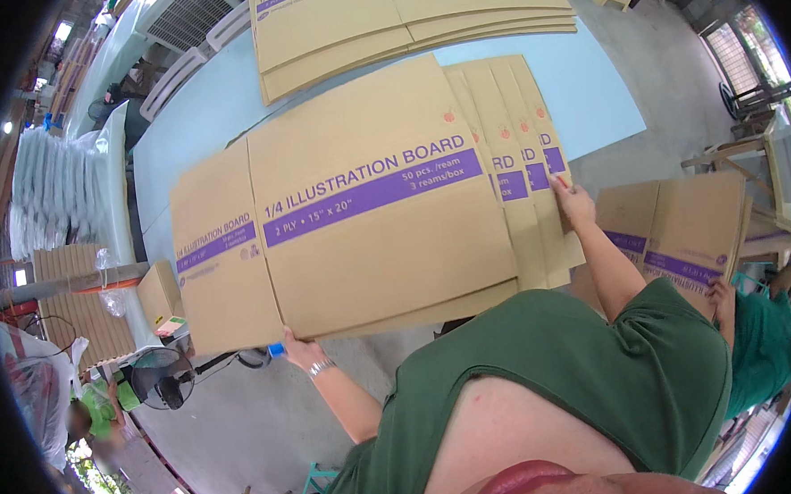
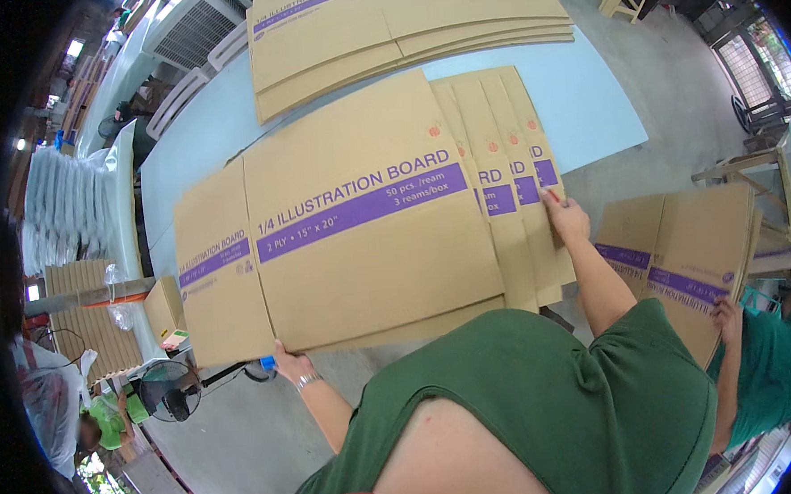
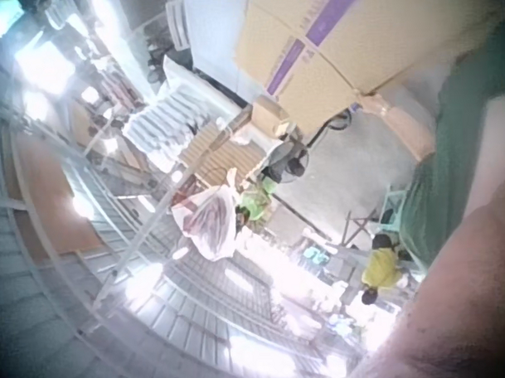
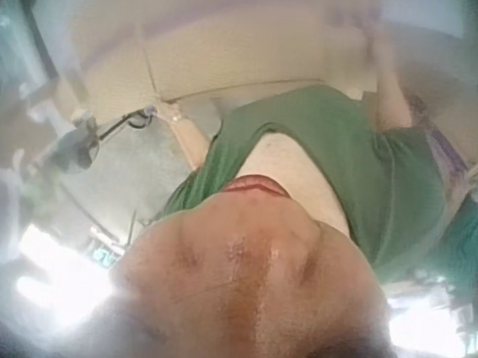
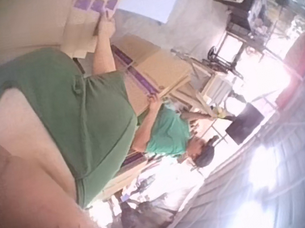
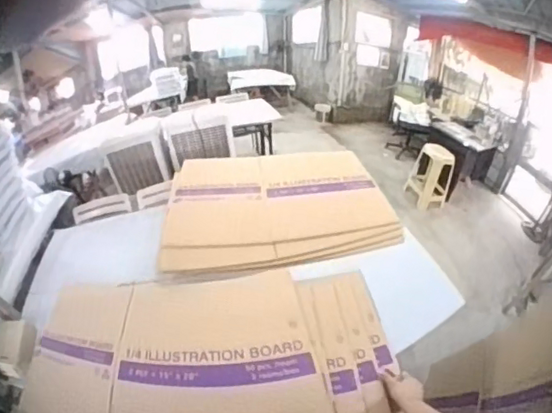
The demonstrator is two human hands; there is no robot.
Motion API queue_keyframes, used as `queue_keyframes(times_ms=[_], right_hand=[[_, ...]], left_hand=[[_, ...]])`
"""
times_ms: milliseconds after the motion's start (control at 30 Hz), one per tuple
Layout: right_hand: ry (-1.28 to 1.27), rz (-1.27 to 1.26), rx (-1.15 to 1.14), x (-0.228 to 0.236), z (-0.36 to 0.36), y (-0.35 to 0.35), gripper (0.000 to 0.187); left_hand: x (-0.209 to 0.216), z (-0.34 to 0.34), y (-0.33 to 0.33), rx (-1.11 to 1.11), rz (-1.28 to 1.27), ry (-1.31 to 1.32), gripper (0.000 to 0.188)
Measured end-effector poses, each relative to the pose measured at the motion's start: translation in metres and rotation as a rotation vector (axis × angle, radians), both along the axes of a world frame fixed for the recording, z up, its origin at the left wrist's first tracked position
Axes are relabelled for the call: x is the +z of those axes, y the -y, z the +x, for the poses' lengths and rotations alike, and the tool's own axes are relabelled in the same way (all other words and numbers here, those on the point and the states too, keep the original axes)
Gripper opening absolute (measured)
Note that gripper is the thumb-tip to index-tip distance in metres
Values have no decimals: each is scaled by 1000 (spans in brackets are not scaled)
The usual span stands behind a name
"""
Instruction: The person packages illustration boards into plastic sleeves, stacks them, and then marks large cardboard boxes with a pen while another person helps move the boxes onto a table.
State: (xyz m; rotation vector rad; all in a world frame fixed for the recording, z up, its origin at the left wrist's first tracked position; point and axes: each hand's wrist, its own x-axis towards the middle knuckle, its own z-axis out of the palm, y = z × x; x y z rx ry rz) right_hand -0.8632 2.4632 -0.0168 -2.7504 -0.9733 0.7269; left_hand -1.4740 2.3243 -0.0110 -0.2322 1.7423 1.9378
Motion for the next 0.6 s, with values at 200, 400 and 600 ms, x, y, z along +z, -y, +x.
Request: queue_keyframes(times_ms=[200, 400, 600], right_hand=[[-89, 296, -146, -37, 28, 19, 70], [-276, 662, -241, -72, 27, 50, 64], [-718, 1055, -382, -142, 8, 23, 56]], left_hand=[[69, 44, 33, 144, 21, -154, 17], [97, 49, 74, 65, 144, -220, 17], [117, 68, 92, 83, 339, -438, 28]])
